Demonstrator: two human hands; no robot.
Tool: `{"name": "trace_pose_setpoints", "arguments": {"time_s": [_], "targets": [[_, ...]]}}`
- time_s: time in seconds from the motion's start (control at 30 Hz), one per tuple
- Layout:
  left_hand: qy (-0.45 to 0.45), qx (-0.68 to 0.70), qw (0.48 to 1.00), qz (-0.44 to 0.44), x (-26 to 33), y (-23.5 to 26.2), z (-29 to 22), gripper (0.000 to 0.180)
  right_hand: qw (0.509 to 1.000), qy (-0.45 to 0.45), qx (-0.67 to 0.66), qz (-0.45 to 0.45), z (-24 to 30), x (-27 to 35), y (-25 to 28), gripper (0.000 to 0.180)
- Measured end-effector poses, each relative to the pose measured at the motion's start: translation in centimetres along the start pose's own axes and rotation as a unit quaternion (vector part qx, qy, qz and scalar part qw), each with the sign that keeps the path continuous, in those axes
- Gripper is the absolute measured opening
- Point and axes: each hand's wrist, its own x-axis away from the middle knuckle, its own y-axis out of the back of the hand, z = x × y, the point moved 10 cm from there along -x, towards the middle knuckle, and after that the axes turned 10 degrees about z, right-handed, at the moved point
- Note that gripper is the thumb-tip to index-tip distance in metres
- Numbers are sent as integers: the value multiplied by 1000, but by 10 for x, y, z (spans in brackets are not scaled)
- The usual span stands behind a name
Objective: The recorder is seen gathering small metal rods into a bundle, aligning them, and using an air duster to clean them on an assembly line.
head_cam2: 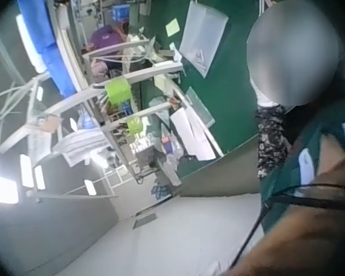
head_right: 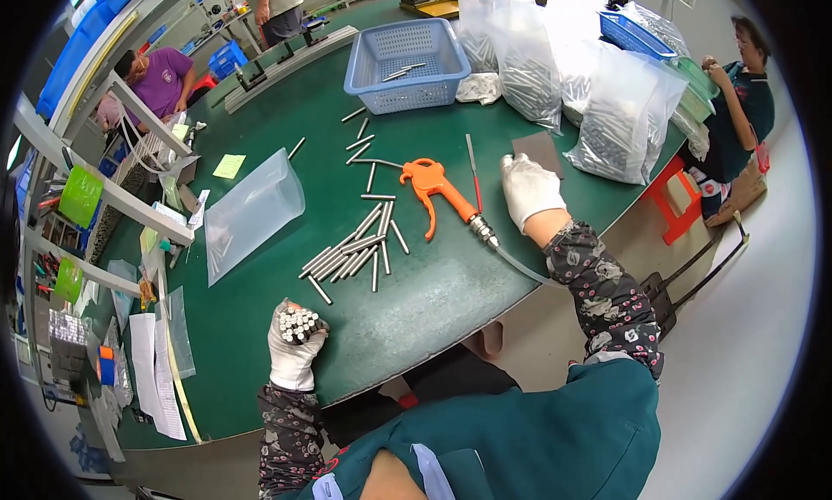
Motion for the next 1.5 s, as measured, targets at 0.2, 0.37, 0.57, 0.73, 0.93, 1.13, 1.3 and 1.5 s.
{"name": "trace_pose_setpoints", "arguments": {"time_s": [0.2,0.37,0.57,0.73,0.93,1.13,1.3,1.5], "targets": [[8,14,1000,-5,-2,4,2,58,999,-47,-26,-4,-12,13,4,12],[20,25,999,-7,-4,1,-6,56,999,-26,34,-33,-12,11,-3,13],[38,37,999,-7,0,-2,-3,53,977,19,-207,-39,23,-29,69,18],[21,14,1000,-6,5,-2,-2,51,825,-19,-565,-6,22,-133,59,23],[31,77,997,0,3,-8,-6,52,641,85,-763,3,61,-147,37,31],[109,157,982,-9,-9,2,-18,33,806,400,-424,104,212,36,61,53],[23,441,897,-3,-9,-3,-20,27,778,518,-355,17,271,115,77,81],[57,417,907,-9,8,-24,-27,36,735,579,-343,-87,289,139,87,71]]}}
